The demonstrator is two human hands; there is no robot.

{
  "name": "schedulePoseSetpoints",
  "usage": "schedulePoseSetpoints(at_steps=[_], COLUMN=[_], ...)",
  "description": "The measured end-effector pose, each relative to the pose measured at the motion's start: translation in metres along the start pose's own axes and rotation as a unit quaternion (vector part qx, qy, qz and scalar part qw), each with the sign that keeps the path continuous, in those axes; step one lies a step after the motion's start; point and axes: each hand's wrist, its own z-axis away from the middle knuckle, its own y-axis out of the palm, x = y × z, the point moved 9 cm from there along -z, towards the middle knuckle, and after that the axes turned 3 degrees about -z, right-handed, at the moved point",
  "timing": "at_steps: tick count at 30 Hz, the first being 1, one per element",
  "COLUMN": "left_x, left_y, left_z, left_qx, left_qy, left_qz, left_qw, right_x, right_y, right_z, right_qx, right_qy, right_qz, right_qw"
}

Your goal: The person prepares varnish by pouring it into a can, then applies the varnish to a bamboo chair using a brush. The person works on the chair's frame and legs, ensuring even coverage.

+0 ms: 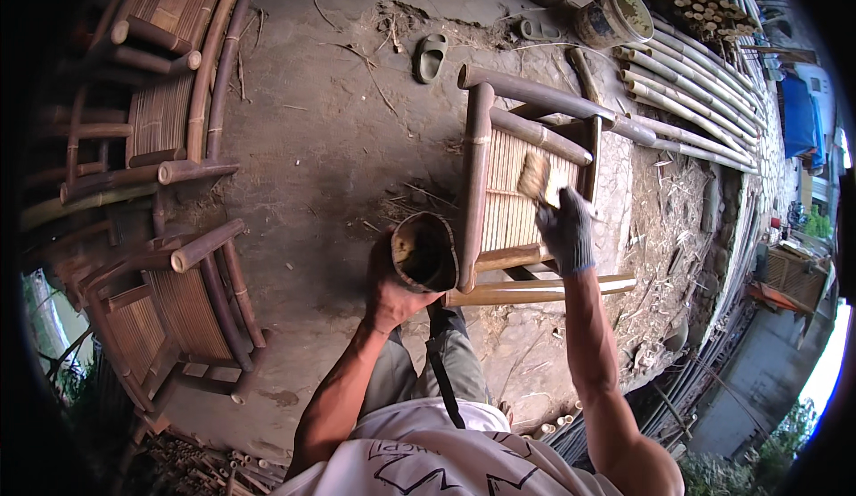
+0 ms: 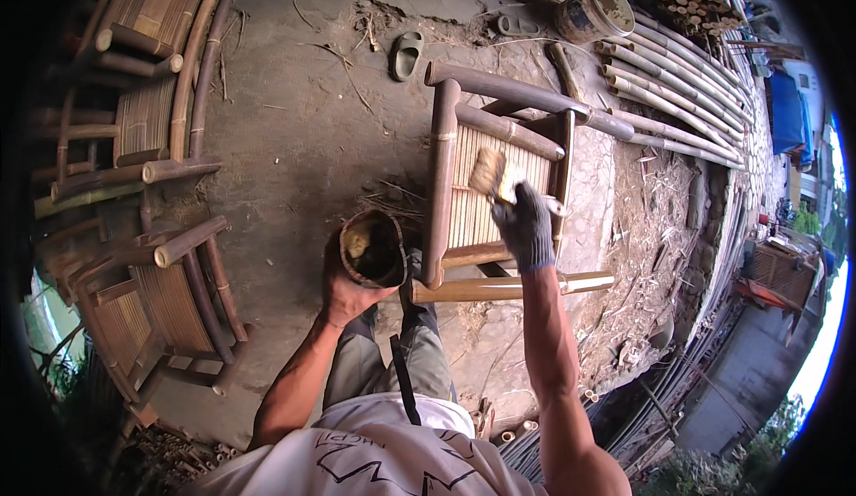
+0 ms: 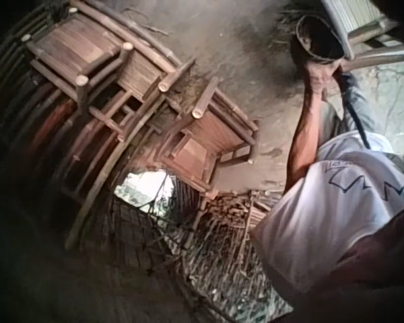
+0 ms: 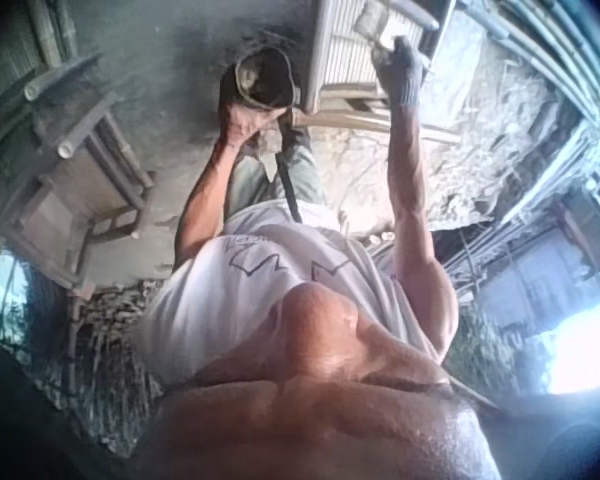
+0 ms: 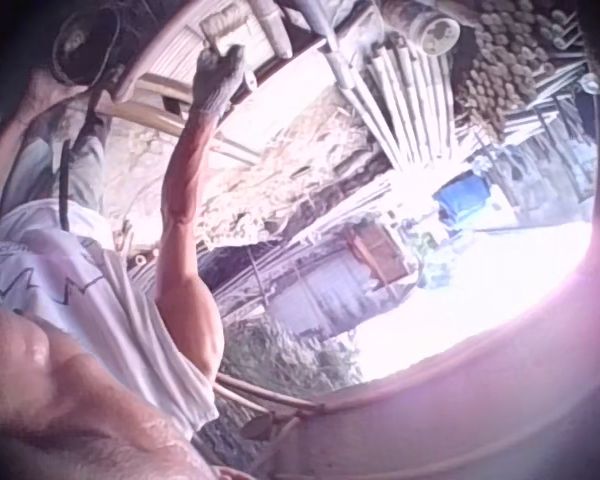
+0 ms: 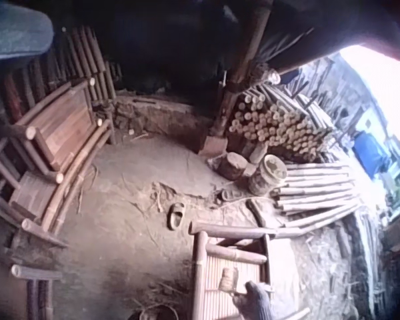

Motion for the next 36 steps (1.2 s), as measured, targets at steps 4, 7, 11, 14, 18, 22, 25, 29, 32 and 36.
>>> schedulePoseSetpoints(at_steps=[4,7,11,14,18,22,25,29,32,36], left_x=[0.034,0.049,0.083,0.119,0.108,0.115,0.118,0.115,0.109,0.119], left_y=[-0.009,0.028,-0.012,-0.041,-0.085,-0.102,-0.107,-0.11,-0.112,-0.112], left_z=[0.0,0.056,0.076,0.091,0.071,0.064,0.068,0.072,0.074,0.094], left_qx=[-0.032,-0.101,-0.19,-0.189,-0.141,-0.155,-0.139,-0.126,-0.132,-0.127], left_qy=[-0.284,-0.405,-0.314,-0.356,-0.212,-0.189,-0.19,-0.215,-0.218,-0.207], left_qz=[0.47,0.89,0.901,0.679,0.124,0.035,-0.058,-0.077,-0.071,-0.082], left_qw=[0.835,0.183,0.232,0.613,0.959,0.969,0.97,0.965,0.964,0.967], right_x=[0.049,0.06,-0.005,-0.058,-0.109,-0.149,-0.191,-0.189,-0.137,-0.013], right_y=[0.031,0.075,0.111,0.105,0.062,0.04,-0.02,-0.018,0.004,0.093], right_z=[-0.134,-0.198,-0.191,-0.141,-0.045,0.057,0.095,0.039,-0.107,-0.245], right_qx=[0.024,0.037,0.188,0.266,0.279,0.364,0.383,0.417,0.333,0.181], right_qy=[-0.124,-0.278,-0.37,-0.348,-0.303,-0.277,-0.096,0.021,-0.013,-0.158], right_qz=[0.169,0.625,0.68,0.752,0.801,0.785,0.814,0.778,0.789,0.785], right_qw=[0.977,0.729,0.604,0.493,0.434,0.418,0.426,0.47,0.516,0.571])
